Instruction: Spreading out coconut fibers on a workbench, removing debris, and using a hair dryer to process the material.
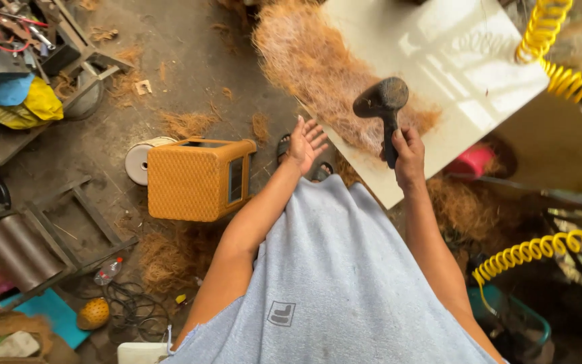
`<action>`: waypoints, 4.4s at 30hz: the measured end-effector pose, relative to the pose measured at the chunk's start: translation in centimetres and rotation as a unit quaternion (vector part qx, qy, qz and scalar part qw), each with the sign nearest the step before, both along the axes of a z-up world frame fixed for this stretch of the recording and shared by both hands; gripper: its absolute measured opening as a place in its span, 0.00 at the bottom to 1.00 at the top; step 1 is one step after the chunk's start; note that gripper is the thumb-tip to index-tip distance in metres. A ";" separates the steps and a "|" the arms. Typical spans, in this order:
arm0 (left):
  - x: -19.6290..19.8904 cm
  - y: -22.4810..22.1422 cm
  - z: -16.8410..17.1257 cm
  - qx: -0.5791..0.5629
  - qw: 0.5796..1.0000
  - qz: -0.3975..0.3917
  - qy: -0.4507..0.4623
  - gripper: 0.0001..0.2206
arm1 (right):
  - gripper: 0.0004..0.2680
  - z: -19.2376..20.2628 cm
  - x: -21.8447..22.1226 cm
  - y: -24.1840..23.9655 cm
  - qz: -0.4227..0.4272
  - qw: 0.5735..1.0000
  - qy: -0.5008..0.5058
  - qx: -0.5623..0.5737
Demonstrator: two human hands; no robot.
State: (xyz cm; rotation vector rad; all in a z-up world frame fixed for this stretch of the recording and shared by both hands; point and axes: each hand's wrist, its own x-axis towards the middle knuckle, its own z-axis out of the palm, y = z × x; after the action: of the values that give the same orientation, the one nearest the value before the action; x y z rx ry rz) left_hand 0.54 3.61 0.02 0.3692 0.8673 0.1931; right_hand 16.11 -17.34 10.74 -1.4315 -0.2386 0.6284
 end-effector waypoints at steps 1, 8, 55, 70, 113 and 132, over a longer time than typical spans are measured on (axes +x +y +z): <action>0.1 0.1 0.4 -0.002 1.000 -0.008 0.005 0.42 | 0.09 -0.1 0.1 0.3 0.007 1.000 -0.005 -0.018; 1.4 1.3 -0.7 0.004 1.000 -0.024 0.006 0.43 | 0.10 0.8 0.3 2.5 0.000 0.997 -0.045 -0.059; -7.7 20.8 -0.7 0.094 0.975 0.117 0.167 0.12 | 0.09 2.0 -2.9 10.6 -0.117 0.969 0.008 -0.219; -6.7 20.3 -2.7 0.125 0.969 0.130 0.170 0.16 | 0.07 2.2 -3.3 11.2 -0.111 0.972 -0.006 -0.208; 6.7 24.2 0.2 0.223 0.921 -0.024 0.320 0.37 | 0.10 3.4 1.3 21.7 0.019 0.997 -0.016 -0.073; 9.0 24.6 -7.1 0.281 0.891 -0.140 0.329 0.33 | 0.10 2.6 3.0 22.9 0.040 0.998 -0.027 -0.051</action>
State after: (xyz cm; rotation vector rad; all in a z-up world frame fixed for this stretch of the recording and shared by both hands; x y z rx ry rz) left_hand 9.58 28.18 -7.13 1.1432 1.4103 0.0409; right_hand 19.15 5.59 13.39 -1.5441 -0.3111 0.6752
